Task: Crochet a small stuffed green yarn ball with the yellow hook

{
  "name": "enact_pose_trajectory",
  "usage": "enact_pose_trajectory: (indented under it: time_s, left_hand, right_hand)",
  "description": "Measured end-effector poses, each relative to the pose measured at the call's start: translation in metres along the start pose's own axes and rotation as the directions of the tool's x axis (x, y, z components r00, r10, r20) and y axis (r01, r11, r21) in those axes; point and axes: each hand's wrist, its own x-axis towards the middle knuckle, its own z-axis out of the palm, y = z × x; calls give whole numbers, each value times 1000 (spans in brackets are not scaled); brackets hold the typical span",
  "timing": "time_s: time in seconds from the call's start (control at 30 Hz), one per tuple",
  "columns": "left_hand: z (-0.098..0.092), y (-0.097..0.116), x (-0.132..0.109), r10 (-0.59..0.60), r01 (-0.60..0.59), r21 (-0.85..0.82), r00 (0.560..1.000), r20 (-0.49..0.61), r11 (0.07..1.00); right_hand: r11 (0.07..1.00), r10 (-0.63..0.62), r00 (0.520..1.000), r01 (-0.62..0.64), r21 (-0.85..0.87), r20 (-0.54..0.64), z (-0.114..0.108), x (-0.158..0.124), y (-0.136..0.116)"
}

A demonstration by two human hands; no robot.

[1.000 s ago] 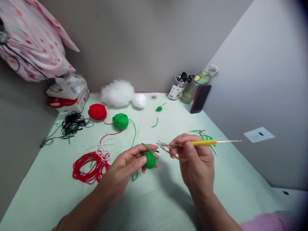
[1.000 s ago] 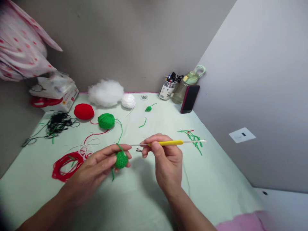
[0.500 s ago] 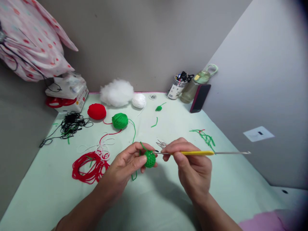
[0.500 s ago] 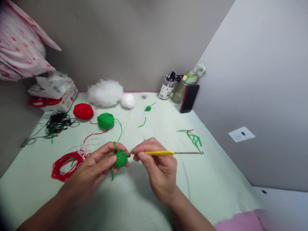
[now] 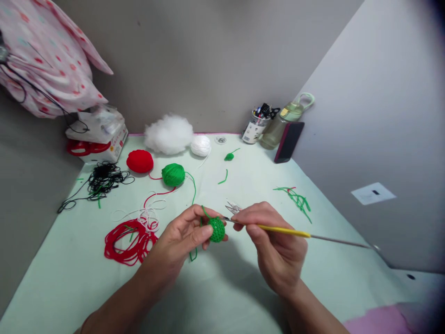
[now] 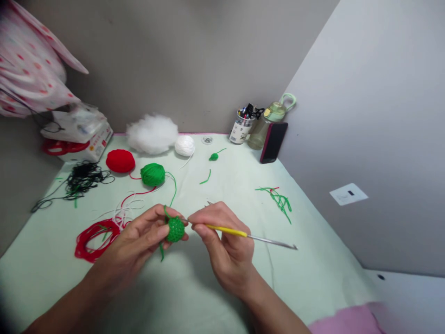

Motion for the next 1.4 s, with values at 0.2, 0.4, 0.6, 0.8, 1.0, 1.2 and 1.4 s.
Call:
enact_pose_trajectory:
  time_s: [0.2, 0.4, 0.6, 0.8, 1.0, 1.2, 1.4]
  left_hand:
    - [-3, -5, 0, 43, -41, 56, 998, -36, 998]
    - [-1, -5, 0, 80, -78, 35, 995, -52, 996]
    - [-1, -6, 0, 105, -92, 131, 990, -91, 987]
    - [2, -6, -1, 47, -45, 32, 996, -72, 998]
    - [3, -4, -1, 57, -59, -43, 997, -43, 997]
    - [1, -4, 0, 40, -42, -66, 999, -28, 997]
    - [-1, -7, 0, 1, 1, -87, 1000, 20, 996]
  right_hand:
    - [987, -118, 991, 123, -100, 61, -1, -1, -1]
    - [976, -140, 985, 154, -154, 97, -1, -3, -1]
    - [952, -194, 974, 216, -219, 117, 1, 0, -7]
    - [931, -215, 967, 245, -272, 136, 2, -1, -6]
    - [983, -126, 992, 129, -129, 28, 5, -6, 4]
    - [994, -87, 996, 86, -72, -10, 7, -7, 5]
    - [989, -70, 994, 58, -137, -87, 11, -6, 5]
